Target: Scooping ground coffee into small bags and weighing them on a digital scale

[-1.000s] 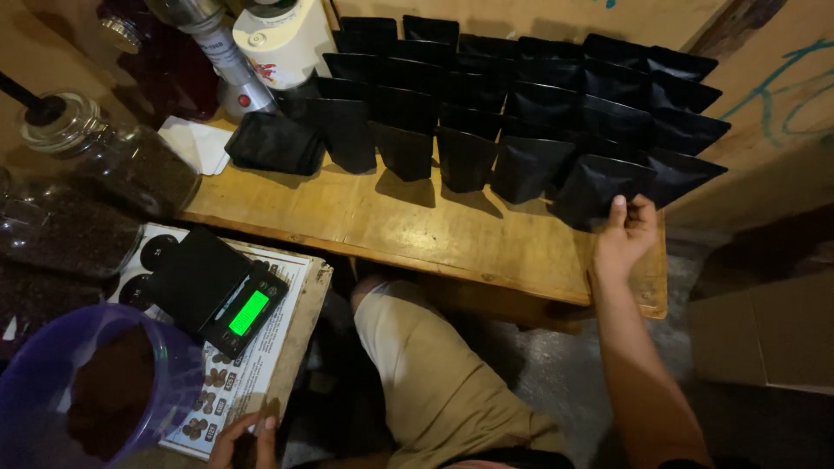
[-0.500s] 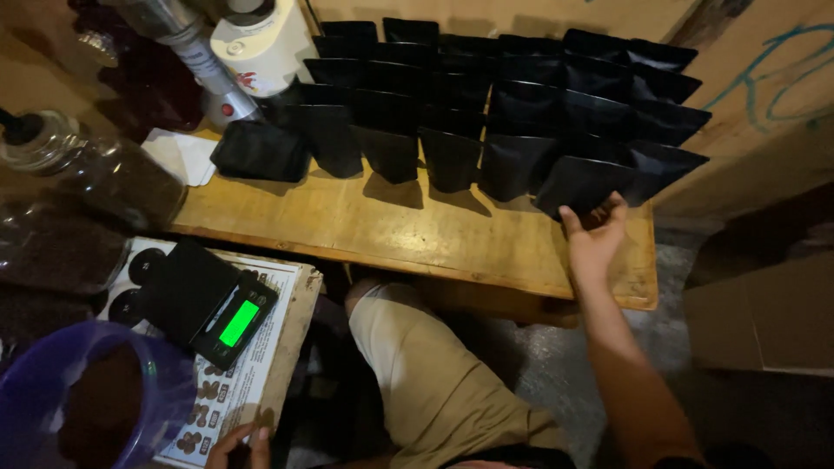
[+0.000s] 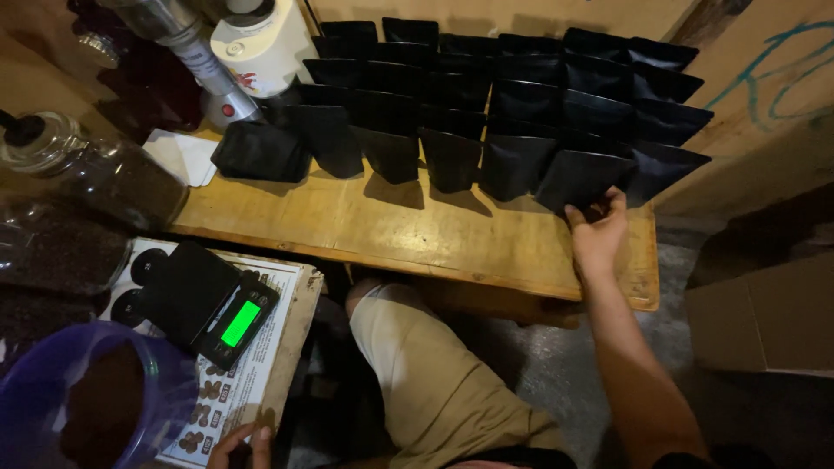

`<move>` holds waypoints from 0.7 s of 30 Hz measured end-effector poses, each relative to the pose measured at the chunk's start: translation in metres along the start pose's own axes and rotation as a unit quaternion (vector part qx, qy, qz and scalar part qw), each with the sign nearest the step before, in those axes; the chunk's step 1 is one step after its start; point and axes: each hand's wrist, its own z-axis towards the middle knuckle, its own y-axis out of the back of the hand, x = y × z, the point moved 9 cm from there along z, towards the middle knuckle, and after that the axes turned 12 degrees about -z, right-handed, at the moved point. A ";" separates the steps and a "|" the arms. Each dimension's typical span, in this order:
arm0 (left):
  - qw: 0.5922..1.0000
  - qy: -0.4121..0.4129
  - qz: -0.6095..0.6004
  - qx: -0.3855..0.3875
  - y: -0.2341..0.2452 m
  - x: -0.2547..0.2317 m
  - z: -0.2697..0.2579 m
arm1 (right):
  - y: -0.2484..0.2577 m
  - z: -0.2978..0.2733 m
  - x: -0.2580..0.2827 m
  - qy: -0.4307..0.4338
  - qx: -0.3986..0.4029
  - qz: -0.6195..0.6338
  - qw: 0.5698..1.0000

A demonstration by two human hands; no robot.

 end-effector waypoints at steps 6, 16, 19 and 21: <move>0.984 -0.128 -0.122 -0.036 0.004 -0.037 -0.016 | 0.002 0.001 -0.022 0.030 -0.023 0.039 0.999; 0.989 -0.054 -0.117 -0.074 0.013 -0.067 -0.026 | 0.032 -0.096 0.120 0.212 -0.107 -0.109 0.965; 0.979 -0.084 -0.165 -0.080 0.015 -0.061 -0.022 | 0.006 -0.119 0.122 0.276 -0.054 -0.040 0.959; 0.976 -0.143 -0.160 -0.030 0.014 -0.065 -0.019 | -0.027 -0.125 0.082 0.106 0.030 -0.017 0.994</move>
